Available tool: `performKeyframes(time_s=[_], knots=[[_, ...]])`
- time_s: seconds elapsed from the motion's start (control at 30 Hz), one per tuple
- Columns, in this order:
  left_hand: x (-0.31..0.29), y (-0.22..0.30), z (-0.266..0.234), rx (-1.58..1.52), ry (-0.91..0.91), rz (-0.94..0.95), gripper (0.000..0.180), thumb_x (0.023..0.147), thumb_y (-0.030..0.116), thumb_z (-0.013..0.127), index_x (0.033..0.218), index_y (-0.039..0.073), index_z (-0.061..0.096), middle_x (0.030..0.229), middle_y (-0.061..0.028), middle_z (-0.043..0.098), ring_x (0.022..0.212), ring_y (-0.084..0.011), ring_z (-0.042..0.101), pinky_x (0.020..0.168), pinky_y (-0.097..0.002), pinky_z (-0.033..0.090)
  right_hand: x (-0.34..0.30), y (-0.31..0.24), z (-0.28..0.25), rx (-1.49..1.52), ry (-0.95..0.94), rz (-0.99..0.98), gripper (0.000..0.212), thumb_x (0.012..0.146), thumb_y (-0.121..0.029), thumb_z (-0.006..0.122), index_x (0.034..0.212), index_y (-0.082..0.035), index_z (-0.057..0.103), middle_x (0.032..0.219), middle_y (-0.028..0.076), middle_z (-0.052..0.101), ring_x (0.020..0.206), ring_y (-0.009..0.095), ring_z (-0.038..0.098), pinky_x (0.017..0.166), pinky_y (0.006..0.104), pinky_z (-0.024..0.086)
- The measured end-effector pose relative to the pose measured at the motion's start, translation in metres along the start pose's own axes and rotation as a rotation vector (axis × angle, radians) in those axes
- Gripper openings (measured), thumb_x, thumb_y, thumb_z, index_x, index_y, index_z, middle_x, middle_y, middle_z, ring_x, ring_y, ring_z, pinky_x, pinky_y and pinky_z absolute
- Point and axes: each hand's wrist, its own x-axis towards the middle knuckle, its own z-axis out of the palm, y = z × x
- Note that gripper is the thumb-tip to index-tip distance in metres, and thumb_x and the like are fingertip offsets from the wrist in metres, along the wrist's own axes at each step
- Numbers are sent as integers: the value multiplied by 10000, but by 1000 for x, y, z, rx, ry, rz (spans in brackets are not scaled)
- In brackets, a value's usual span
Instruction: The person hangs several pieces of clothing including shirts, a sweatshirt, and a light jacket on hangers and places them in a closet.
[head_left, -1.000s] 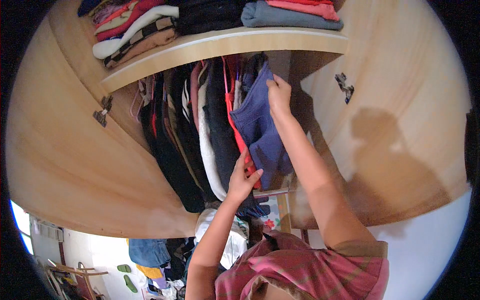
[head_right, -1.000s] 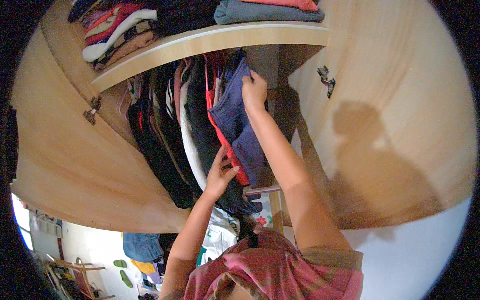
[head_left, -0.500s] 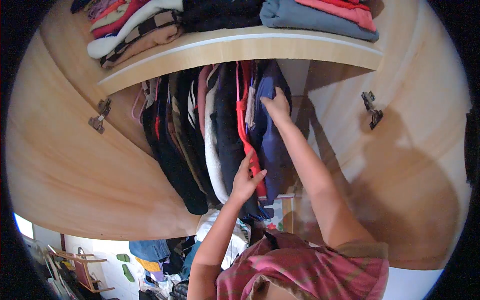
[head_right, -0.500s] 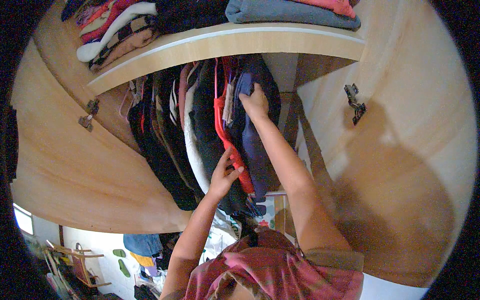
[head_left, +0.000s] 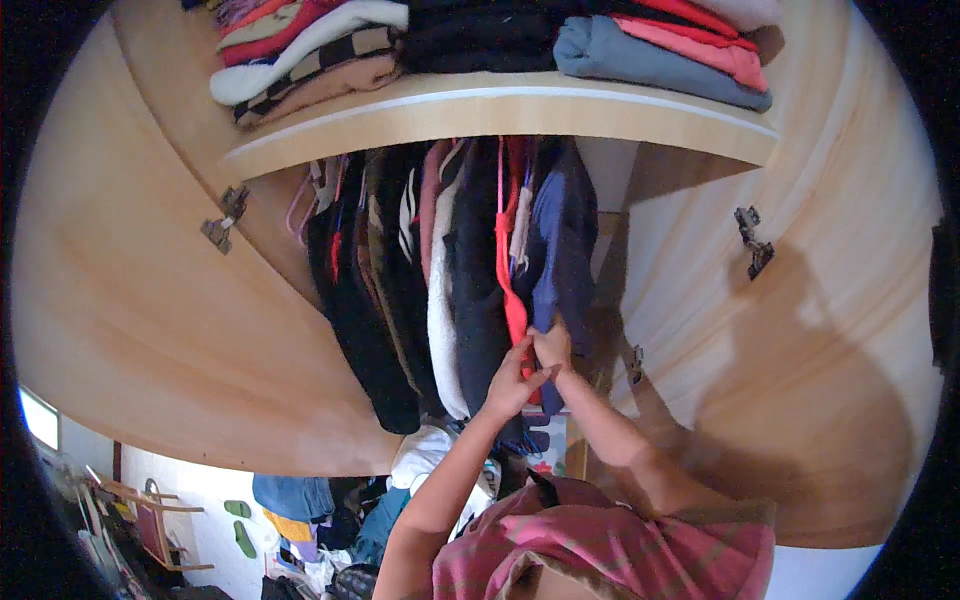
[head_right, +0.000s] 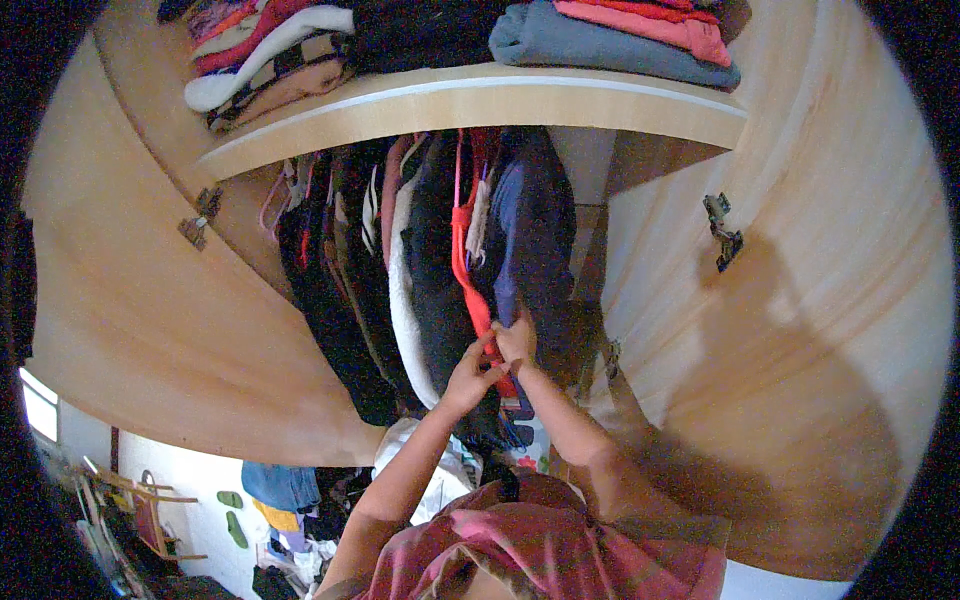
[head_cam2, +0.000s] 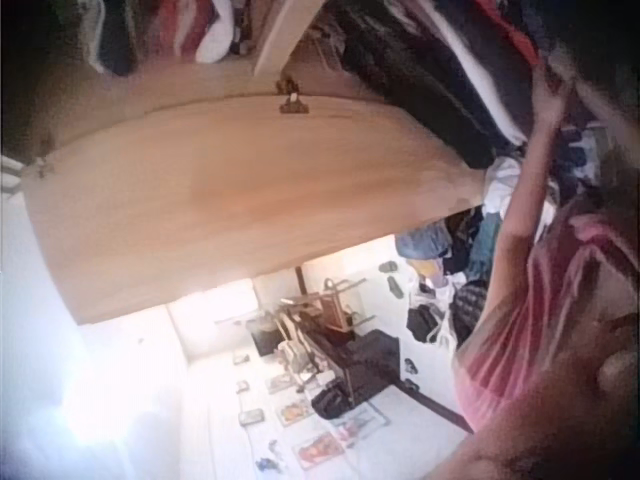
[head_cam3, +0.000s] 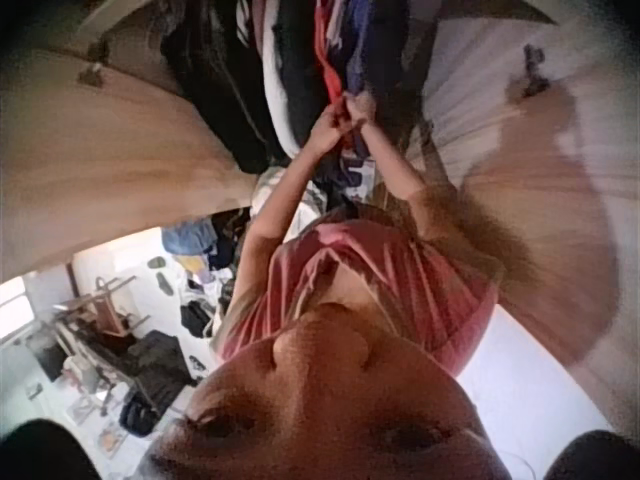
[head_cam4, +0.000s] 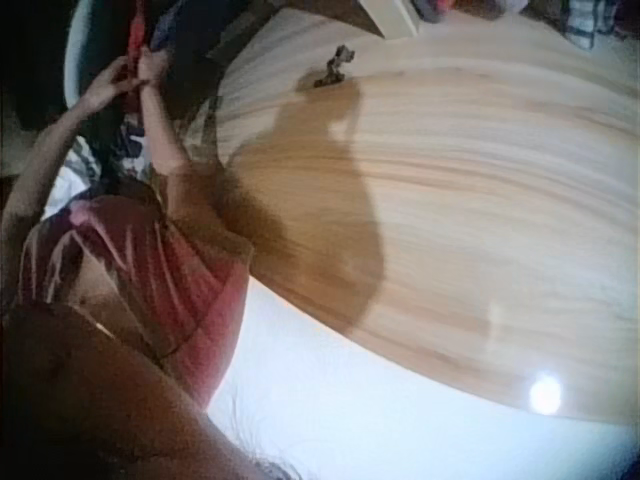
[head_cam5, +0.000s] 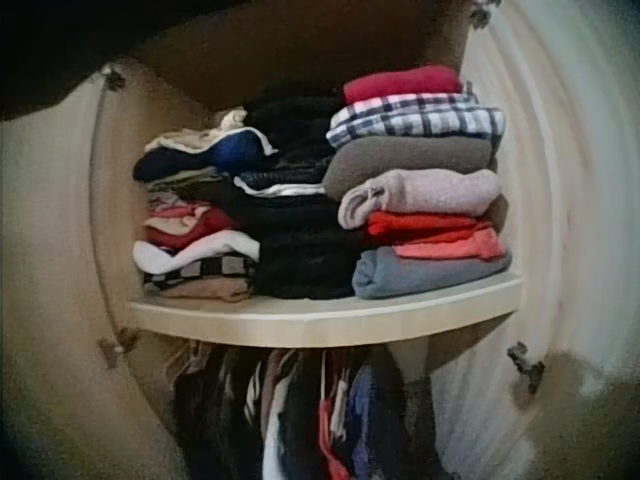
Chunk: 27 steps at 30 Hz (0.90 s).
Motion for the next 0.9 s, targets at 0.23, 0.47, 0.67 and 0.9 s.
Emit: performKeyframes(time_s=[0.23,0.47,0.67,0.9], knots=[[-80,-67,-45,-176,180,-278,640,819,182,669,1370,47,372,1289,-146,494,957,-186,600,845,-297,473,-99,128,41,-219,-692,-31,564,758,-330,649,1251,-90,516,1121,112,591,948,253,567,846,360,454],[-178,-130,-50,-341,444,-624,427,846,181,643,1236,38,542,971,-66,634,839,-117,578,747,-245,453,-146,282,23,-96,-854,601,203,771,-262,648,892,-101,669,794,20,630,757,168,596,575,331,494],[-298,-249,-20,-362,626,-925,357,839,158,619,1163,13,591,1107,-124,632,1053,-212,573,924,-301,413,-181,294,40,-31,-716,945,396,834,-336,606,1145,-96,553,1028,93,646,922,224,606,762,369,485],[-402,-333,18,-402,654,-1225,359,841,179,607,1169,33,593,1141,-124,623,1078,-228,572,937,-308,410,-185,384,120,-273,-705,818,292,826,-297,617,1025,-84,635,912,61,670,762,171,628,644,325,503]])
